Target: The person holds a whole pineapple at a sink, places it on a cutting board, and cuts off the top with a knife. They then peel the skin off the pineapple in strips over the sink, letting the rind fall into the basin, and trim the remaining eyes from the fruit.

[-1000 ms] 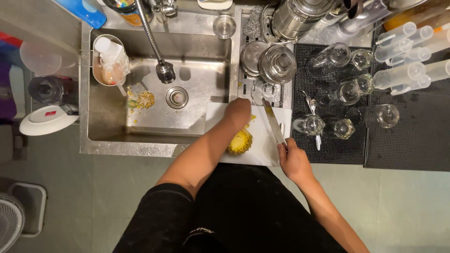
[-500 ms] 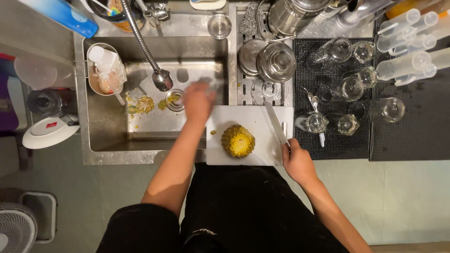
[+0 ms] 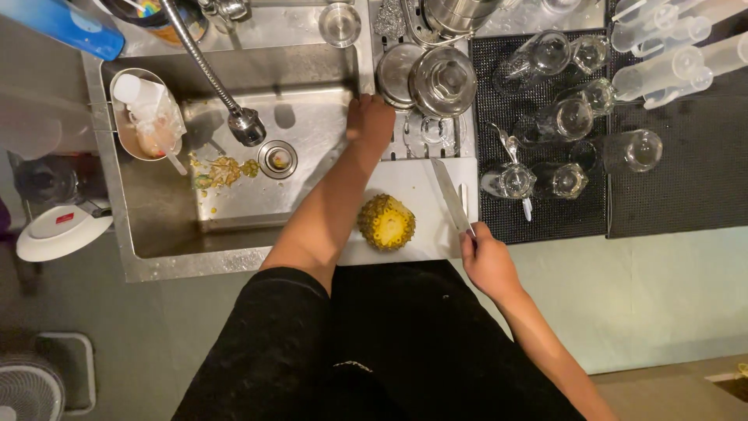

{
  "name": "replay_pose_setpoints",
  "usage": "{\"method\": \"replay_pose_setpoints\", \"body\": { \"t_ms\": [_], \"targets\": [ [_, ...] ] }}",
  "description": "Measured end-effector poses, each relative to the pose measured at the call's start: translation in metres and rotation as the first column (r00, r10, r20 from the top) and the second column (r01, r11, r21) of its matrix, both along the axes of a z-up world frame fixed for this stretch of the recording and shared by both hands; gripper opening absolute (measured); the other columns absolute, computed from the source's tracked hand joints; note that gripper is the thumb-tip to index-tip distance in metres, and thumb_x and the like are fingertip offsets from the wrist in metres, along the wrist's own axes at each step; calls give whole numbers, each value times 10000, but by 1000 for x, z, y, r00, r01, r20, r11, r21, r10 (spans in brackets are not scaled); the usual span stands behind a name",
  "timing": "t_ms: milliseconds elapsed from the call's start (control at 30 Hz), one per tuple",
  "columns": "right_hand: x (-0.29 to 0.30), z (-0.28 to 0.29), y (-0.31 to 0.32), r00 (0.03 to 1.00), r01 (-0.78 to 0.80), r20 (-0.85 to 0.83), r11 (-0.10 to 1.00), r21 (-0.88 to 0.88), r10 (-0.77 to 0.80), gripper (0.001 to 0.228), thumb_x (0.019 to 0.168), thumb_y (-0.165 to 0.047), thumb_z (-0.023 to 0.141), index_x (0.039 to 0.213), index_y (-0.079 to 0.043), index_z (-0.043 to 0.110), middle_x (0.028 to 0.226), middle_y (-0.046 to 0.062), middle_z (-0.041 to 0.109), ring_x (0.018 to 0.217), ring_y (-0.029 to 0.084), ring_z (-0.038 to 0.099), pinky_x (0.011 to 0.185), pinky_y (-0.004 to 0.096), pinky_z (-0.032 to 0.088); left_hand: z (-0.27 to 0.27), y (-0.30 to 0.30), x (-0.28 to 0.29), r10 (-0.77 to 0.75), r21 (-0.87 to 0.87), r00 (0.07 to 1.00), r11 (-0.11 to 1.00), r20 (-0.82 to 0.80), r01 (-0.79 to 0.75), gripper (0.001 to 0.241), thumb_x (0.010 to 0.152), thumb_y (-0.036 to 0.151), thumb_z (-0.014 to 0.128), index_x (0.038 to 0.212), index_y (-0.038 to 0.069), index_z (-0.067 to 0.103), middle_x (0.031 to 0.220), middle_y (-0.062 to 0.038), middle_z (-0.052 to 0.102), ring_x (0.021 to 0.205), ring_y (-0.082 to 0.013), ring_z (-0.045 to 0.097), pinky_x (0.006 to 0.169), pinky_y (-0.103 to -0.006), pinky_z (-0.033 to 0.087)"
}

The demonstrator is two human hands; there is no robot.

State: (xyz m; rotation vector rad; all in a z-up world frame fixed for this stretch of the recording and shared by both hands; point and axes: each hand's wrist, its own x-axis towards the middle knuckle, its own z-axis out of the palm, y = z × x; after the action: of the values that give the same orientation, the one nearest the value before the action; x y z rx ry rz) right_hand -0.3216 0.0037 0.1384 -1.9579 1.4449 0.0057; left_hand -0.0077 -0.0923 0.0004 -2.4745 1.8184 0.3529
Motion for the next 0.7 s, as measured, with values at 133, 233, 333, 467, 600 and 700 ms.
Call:
{"method": "replay_pose_setpoints", "body": {
  "t_ms": [133,233,333,467,600,700],
  "targets": [
    [9,9,-3,1000,-1,-1,999,48,1,220,994,-241,587,1060,-31,594,761,245,705,722,456,699,659,533,538,58,41,12,240,-107,903,950,-356,-294,253,893,345,679,999,140,783,1160,-75,678,1142,-284,601,965,-467,475],
    [13,12,-8,993,-57,105,998,34,54,252,977,-238,595,1109,-24,593,825,247,720,722,438,712,647,500,555,49,107,28,435,-201,755,787,-490,-584,271,914,304,671,1101,133,767,1147,-101,704,1130,-322,642,961,-507,505],
    [20,13,-13,977,-148,158,989,22,143,270,977,-241,617,1125,-17,593,921,244,740,743,422,721,656,470,564,9,178,43,598,-394,750,641,-281,-659,452,734,201,727,1163,61,758,1136,-193,717,1023,-405,665,819,-539,539],
    [45,27,-22,911,-287,333,954,86,244,252,998,-221,627,1101,-1,562,902,173,758,646,282,725,577,369,553,50,224,29,492,-179,478,536,-728,-825,322,905,233,758,1171,54,745,1100,-134,739,968,-263,694,891,-345,551],
    [81,48,-29,902,-295,424,829,475,78,217,1042,-198,595,1059,13,546,700,75,617,511,134,518,453,301,441,104,215,0,149,8,101,601,-984,-799,294,938,188,744,1185,27,747,1093,-72,780,1001,-138,698,928,-276,541],
    [104,57,-32,883,-347,466,749,564,58,168,1022,-170,556,1072,-10,570,620,-8,541,445,73,454,403,256,387,127,206,-14,-17,129,-185,653,-983,-747,326,928,152,712,1233,38,705,1122,-13,764,1020,-93,690,930,-242,533]
  ]
}}
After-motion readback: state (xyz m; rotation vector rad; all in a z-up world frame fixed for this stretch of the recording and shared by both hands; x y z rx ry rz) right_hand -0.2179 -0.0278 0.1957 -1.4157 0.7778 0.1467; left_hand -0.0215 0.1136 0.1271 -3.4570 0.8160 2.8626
